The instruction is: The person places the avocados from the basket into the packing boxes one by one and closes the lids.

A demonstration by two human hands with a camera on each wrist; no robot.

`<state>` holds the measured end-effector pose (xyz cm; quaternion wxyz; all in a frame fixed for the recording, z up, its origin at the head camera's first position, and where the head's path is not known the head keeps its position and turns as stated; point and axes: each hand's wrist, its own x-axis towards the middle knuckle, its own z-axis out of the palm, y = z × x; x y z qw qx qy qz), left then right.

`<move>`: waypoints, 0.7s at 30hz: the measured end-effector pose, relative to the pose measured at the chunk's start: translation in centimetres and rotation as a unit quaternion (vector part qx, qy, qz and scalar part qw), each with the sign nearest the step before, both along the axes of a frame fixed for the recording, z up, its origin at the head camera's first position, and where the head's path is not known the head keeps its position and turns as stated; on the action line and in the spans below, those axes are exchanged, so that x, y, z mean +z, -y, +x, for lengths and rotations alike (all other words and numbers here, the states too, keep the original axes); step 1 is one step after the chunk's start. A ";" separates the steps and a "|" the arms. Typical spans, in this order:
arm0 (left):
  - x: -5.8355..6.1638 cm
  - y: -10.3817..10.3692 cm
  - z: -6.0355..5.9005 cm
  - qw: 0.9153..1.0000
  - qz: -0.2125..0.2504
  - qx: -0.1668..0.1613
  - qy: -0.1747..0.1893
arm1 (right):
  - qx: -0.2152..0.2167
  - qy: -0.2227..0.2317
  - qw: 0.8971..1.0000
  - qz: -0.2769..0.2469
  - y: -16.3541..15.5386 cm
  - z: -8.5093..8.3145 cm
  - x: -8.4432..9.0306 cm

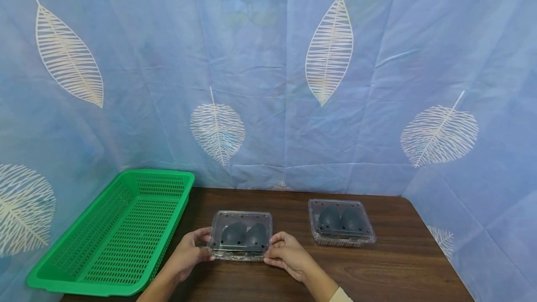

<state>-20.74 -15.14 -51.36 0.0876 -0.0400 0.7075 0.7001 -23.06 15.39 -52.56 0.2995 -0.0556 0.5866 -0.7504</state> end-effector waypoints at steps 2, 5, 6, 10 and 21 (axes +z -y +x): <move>-0.1 -0.1 -0.1 1.000 -0.003 0.001 0.001 | 0.000 -0.005 1.000 0.000 -0.1 0.0 0.0; -0.1 -0.2 -0.4 1.000 -0.005 0.000 0.000 | -0.001 -0.007 1.000 -0.001 -0.3 0.0 0.1; -0.1 -0.3 -0.5 1.000 -0.005 0.000 0.000 | -0.003 -0.007 1.000 0.000 -0.4 -0.1 0.1; 0.1 -1.0 -1.3 1.000 -0.002 -0.004 -0.007 | -0.026 -0.011 1.000 0.008 -0.9 -0.4 0.4; 0.6 -3.4 -4.3 1.000 0.005 -0.006 -0.011 | -0.120 -0.013 0.992 0.028 -1.7 -1.2 0.7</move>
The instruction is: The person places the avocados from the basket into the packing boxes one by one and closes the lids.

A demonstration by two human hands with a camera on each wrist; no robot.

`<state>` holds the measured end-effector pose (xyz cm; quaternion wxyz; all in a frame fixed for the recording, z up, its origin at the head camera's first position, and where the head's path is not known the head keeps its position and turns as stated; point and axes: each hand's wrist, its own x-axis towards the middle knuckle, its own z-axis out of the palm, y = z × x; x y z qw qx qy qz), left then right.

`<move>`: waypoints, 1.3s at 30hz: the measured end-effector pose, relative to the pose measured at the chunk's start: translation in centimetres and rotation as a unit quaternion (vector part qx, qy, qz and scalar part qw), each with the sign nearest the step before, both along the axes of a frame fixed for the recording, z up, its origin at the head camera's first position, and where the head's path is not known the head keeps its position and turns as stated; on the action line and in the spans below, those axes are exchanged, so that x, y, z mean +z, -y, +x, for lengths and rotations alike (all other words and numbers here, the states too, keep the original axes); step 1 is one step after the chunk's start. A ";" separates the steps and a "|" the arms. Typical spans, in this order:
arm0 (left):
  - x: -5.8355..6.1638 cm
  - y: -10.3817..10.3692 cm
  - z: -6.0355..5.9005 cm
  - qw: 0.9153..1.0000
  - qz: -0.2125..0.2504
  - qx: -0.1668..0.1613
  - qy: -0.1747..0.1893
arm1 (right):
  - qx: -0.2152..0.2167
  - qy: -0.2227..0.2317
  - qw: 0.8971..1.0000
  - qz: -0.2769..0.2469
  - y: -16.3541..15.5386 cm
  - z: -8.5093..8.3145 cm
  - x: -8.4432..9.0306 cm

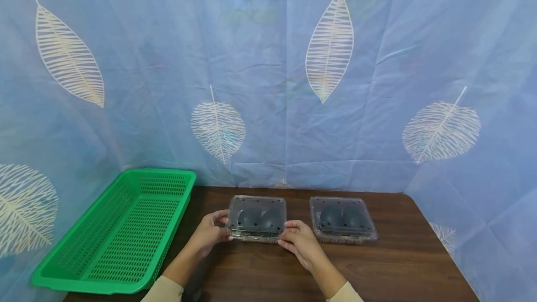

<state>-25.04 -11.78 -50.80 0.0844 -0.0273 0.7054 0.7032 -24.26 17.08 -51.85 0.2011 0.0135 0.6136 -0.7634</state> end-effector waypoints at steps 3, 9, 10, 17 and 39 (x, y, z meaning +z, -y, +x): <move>0.0 -0.6 -0.7 1.000 0.013 -0.004 0.004 | -0.035 -0.004 0.999 0.005 0.0 -0.1 -0.1; -0.4 -1.8 -1.6 0.999 0.031 -0.013 0.013 | -0.111 -0.003 0.994 0.014 0.4 0.1 -0.4; -0.5 -1.9 -1.7 0.999 0.031 -0.013 0.014 | -0.120 -0.003 0.993 0.015 0.4 0.1 -0.5; -0.9 -2.6 -2.1 0.999 0.037 -0.009 0.022 | -0.139 -0.003 0.990 0.018 0.3 0.2 -0.7; -0.2 -0.8 -0.2 0.995 -0.099 -0.005 -0.024 | -0.032 0.030 0.999 0.025 -1.8 3.8 -1.1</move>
